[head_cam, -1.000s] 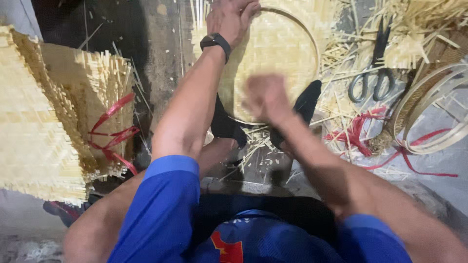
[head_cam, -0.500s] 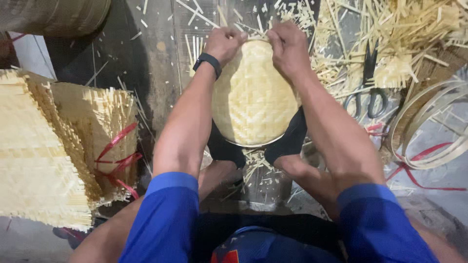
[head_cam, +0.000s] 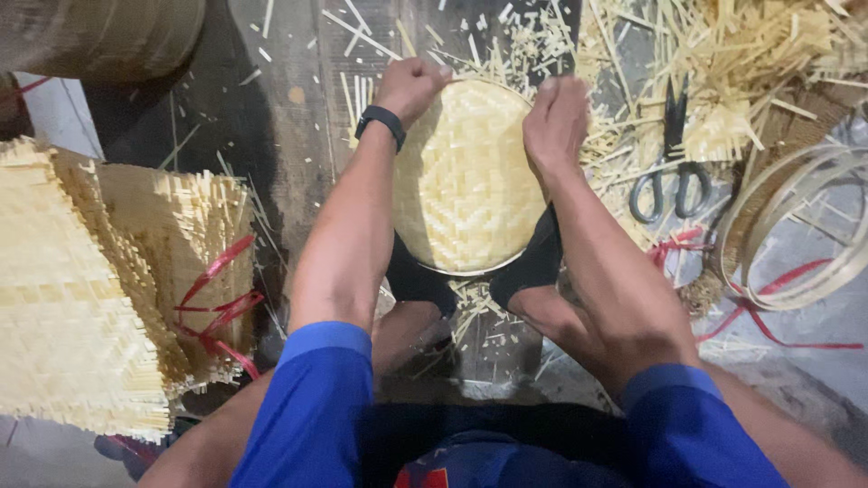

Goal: The person sits on the floor and uses shears to trim the edges of a woven bamboo mat placed on a wooden block. They repeatedly cut the excess material, flip the mat, and adjust its position to ensure a clean circular edge.

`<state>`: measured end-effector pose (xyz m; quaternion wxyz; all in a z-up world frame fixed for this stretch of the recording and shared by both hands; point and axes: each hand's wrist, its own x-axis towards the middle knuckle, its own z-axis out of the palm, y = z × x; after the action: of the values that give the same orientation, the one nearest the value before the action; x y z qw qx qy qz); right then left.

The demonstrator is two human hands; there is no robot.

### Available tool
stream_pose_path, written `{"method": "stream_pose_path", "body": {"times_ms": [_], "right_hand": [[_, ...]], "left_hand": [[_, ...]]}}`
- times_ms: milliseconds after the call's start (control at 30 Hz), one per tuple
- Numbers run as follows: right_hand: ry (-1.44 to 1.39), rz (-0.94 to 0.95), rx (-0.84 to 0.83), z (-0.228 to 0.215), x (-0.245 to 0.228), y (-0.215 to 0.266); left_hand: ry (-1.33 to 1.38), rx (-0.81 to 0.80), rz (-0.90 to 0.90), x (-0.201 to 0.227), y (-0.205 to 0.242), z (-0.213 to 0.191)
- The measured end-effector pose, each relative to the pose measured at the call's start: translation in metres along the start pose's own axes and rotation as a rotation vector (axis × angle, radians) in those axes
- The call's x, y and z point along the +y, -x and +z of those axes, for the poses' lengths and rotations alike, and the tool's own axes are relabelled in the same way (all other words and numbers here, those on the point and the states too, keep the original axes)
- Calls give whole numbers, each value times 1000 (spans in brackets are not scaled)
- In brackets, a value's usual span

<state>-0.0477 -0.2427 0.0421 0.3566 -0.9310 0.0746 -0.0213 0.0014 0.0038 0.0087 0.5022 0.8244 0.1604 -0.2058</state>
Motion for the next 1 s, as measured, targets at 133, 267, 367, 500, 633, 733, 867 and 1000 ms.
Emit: {"method": "stream_pose_path", "body": {"times_ms": [133, 267, 367, 500, 633, 733, 867, 1000], "right_hand": [[-662, 61, -281, 35, -68, -15], [-184, -179, -557, 65, -116, -32], [-25, -361, -763, 61, -122, -33], [362, -471, -784, 45, -143, -26], [475, -334, -893, 43, -169, -25], [543, -267, -952, 52, -178, -32], [348, -583, -660, 36, -156, -4], [234, -612, -536, 0, -118, 100]], "left_hand": [[-45, 26, -25, -11, 6, 3], [192, 343, 295, -11, 29, -4], [-61, 903, 231, -33, 92, -8], [-128, 684, -305, -68, 158, -9], [97, 551, -264, -96, 153, -10], [176, 477, -380, -108, 137, -18], [389, 479, -206, -113, 144, -10], [92, 591, -126, -106, 153, -3]]}}
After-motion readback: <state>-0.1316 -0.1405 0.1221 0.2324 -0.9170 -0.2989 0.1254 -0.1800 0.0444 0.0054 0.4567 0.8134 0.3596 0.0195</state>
